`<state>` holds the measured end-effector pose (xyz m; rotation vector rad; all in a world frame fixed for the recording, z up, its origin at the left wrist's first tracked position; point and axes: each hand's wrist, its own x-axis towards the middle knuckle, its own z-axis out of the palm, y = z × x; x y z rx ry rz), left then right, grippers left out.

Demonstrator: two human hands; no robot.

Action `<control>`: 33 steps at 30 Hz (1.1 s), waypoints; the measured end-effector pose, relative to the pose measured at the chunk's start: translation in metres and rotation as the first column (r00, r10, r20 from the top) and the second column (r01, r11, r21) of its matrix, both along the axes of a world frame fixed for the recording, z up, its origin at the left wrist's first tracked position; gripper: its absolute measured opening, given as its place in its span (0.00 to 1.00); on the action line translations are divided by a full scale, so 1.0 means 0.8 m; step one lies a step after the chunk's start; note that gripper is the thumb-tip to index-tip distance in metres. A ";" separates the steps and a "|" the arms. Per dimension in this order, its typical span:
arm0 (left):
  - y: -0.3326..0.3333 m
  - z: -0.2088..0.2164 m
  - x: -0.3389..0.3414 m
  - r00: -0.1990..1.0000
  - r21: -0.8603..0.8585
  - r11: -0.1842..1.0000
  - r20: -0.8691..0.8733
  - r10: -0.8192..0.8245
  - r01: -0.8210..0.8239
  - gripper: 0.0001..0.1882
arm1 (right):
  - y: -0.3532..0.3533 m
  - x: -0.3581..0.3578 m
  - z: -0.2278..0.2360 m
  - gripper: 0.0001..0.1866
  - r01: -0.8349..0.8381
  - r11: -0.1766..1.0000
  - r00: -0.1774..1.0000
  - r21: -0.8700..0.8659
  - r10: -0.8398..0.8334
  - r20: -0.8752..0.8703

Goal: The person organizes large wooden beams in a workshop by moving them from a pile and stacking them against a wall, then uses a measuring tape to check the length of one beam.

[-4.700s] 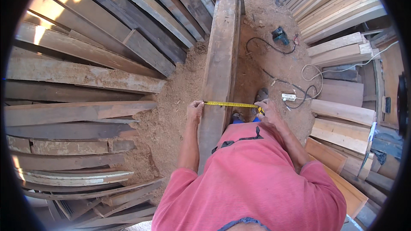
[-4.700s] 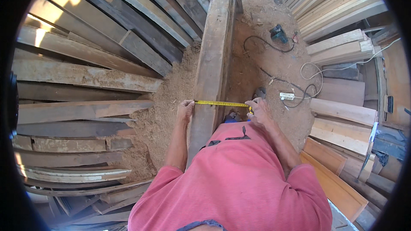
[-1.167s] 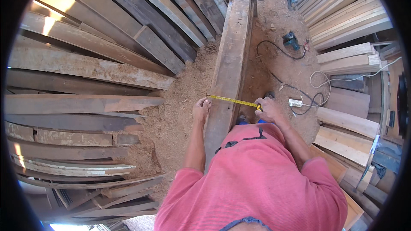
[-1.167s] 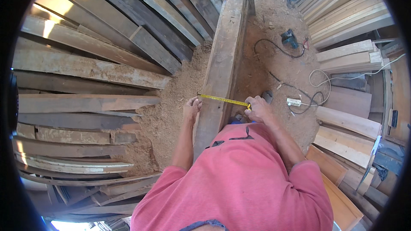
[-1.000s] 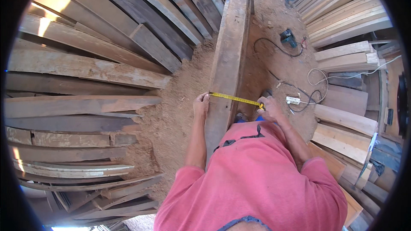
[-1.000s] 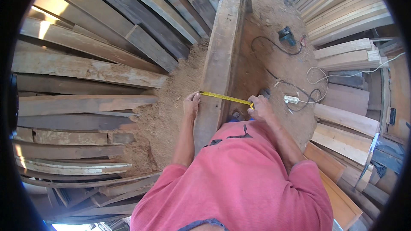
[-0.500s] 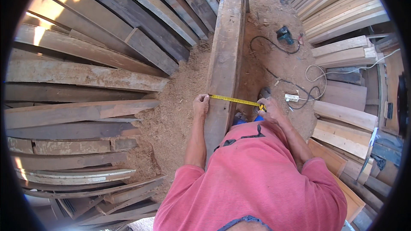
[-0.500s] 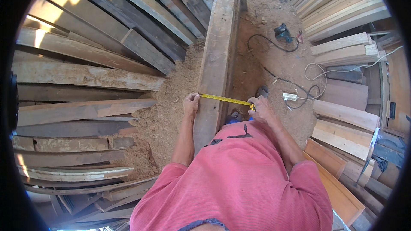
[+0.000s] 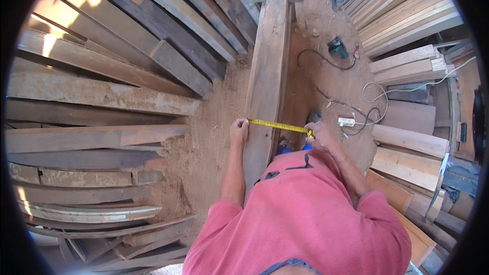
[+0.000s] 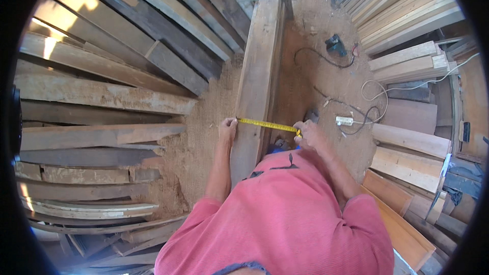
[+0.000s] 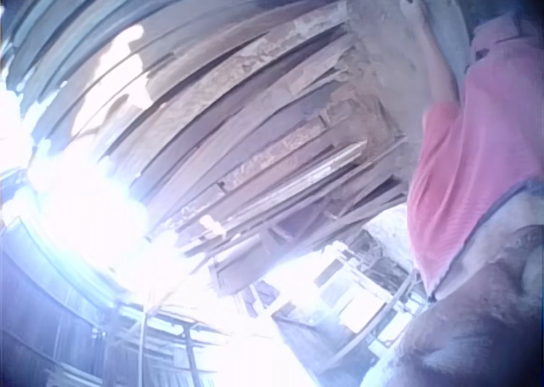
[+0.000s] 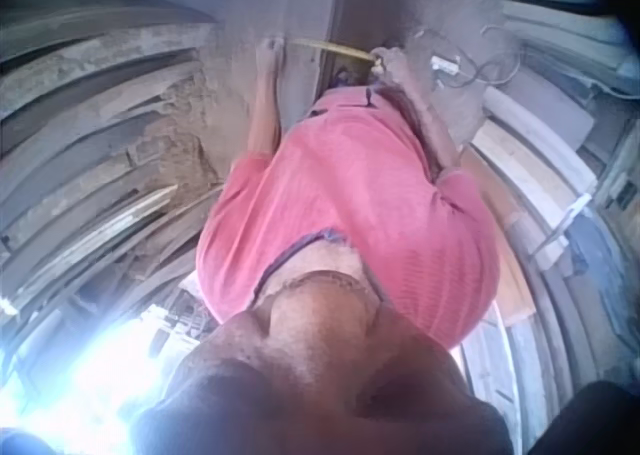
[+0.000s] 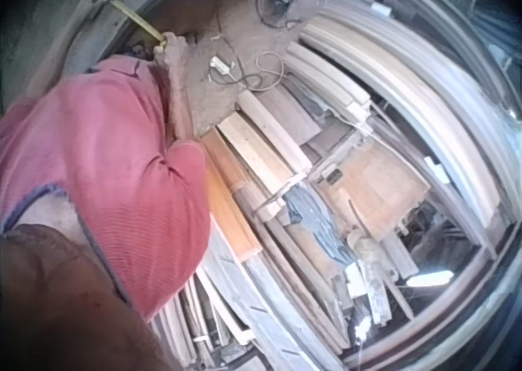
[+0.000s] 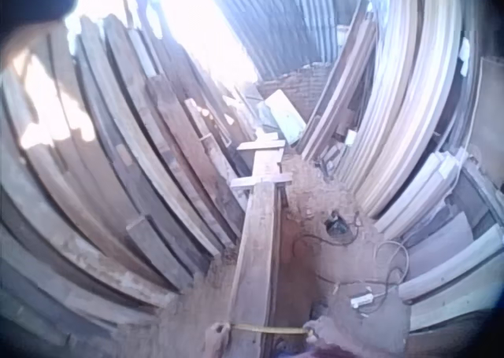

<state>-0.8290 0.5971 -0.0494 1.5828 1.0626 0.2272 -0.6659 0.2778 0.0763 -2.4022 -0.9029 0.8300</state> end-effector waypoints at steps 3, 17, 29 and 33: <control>0.007 -0.010 -0.016 0.997 0.223 0.974 -0.068 -0.024 0.039 0.22 | 0.005 0.004 -0.022 0.24 -0.084 0.991 0.995 0.103 0.090 -0.051; -0.127 0.134 -0.016 0.808 0.460 0.760 -0.572 -0.140 0.458 0.62 | -0.098 0.025 -0.117 0.21 0.269 0.942 0.916 -0.202 -0.315 -0.248; -0.144 0.114 0.013 0.711 0.353 0.807 -0.694 -0.113 0.473 0.62 | -0.157 0.117 -0.181 0.21 0.154 0.890 0.874 -0.429 -0.325 -0.361; -0.145 0.124 0.031 0.700 0.402 0.795 -0.713 -0.039 0.454 0.62 | -0.173 0.149 -0.217 0.18 0.103 0.931 0.976 -0.350 -0.163 -0.148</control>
